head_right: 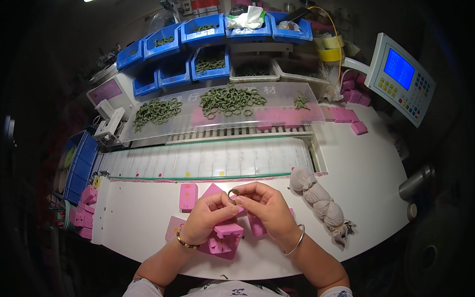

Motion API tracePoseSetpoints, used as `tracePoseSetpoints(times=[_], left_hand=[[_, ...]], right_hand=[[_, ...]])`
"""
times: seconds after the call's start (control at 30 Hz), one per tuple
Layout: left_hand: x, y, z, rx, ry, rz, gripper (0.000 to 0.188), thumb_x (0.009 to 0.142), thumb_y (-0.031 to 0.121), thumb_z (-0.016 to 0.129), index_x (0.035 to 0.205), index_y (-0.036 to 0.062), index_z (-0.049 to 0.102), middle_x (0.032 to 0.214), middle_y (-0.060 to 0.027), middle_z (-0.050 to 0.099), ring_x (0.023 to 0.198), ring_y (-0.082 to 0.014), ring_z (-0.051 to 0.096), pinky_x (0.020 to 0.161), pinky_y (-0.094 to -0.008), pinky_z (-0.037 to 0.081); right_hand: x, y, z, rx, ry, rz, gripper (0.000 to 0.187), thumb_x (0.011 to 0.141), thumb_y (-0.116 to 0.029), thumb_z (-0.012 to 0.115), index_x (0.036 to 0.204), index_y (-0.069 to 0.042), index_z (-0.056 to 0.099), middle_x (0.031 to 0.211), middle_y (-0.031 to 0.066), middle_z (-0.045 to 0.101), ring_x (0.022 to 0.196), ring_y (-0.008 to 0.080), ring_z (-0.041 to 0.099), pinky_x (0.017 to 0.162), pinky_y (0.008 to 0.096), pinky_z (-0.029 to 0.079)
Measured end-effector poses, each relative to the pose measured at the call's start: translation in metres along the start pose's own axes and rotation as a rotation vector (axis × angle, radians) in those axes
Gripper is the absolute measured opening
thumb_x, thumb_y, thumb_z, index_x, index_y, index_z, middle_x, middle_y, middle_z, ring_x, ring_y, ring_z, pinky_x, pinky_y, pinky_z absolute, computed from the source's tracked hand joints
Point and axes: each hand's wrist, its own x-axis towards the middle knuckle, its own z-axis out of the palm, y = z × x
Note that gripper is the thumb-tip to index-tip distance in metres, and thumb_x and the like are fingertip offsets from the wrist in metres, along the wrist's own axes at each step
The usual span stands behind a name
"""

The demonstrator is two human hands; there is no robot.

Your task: The person assembles small items by inserting a ring into a pink block, followed by a yellow bead, and then uses a white cloth to wipe the surface. They repeat these actions with several pink blocks and then swap a blue container from the shelf.

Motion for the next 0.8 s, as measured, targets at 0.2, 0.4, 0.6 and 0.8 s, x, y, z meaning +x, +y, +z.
tracePoseSetpoints(times=[0.2,0.4,0.6,0.8], left_hand=[[0.003,0.000,0.007,0.224,0.165,0.249,0.011,0.089,0.006,0.067,0.096,-0.0005,0.061,0.079,0.0017,0.059,0.069,-0.0024,0.054,0.060,-0.0184,0.044],[0.001,-0.004,0.001,0.469,0.219,0.482,0.020,0.088,0.000,0.066,0.107,0.0026,0.062,0.085,0.0018,0.061,0.071,-0.0015,0.055,0.063,-0.0170,0.044],[0.001,-0.005,-0.001,0.543,0.242,0.577,0.016,0.087,-0.001,0.066,0.103,0.0012,0.064,0.086,-0.0013,0.065,0.078,-0.0044,0.061,0.067,-0.0184,0.048],[0.000,-0.002,-0.001,0.567,0.245,0.570,0.012,0.088,-0.001,0.066,0.099,-0.0009,0.063,0.088,-0.0029,0.066,0.079,-0.0062,0.063,0.070,-0.0191,0.050]], right_hand=[[-0.001,0.003,0.003,-0.434,0.134,-0.354,0.013,0.087,-0.001,0.065,0.100,-0.003,0.064,0.095,0.0024,0.066,0.078,0.0060,0.058,0.066,0.0205,0.046],[-0.002,-0.004,0.007,-0.745,0.188,-0.590,0.015,0.080,0.001,0.067,0.094,-0.005,0.067,0.087,0.0025,0.066,0.070,0.0087,0.056,0.055,0.0220,0.043],[0.000,-0.004,0.009,-0.844,0.159,-0.720,0.016,0.078,0.001,0.068,0.093,-0.005,0.066,0.086,0.0049,0.066,0.070,0.0118,0.057,0.056,0.0231,0.043],[-0.002,-0.004,0.008,-0.723,0.125,-0.490,0.013,0.083,-0.001,0.067,0.096,-0.004,0.067,0.088,0.0031,0.067,0.069,0.0088,0.057,0.056,0.0221,0.044]])
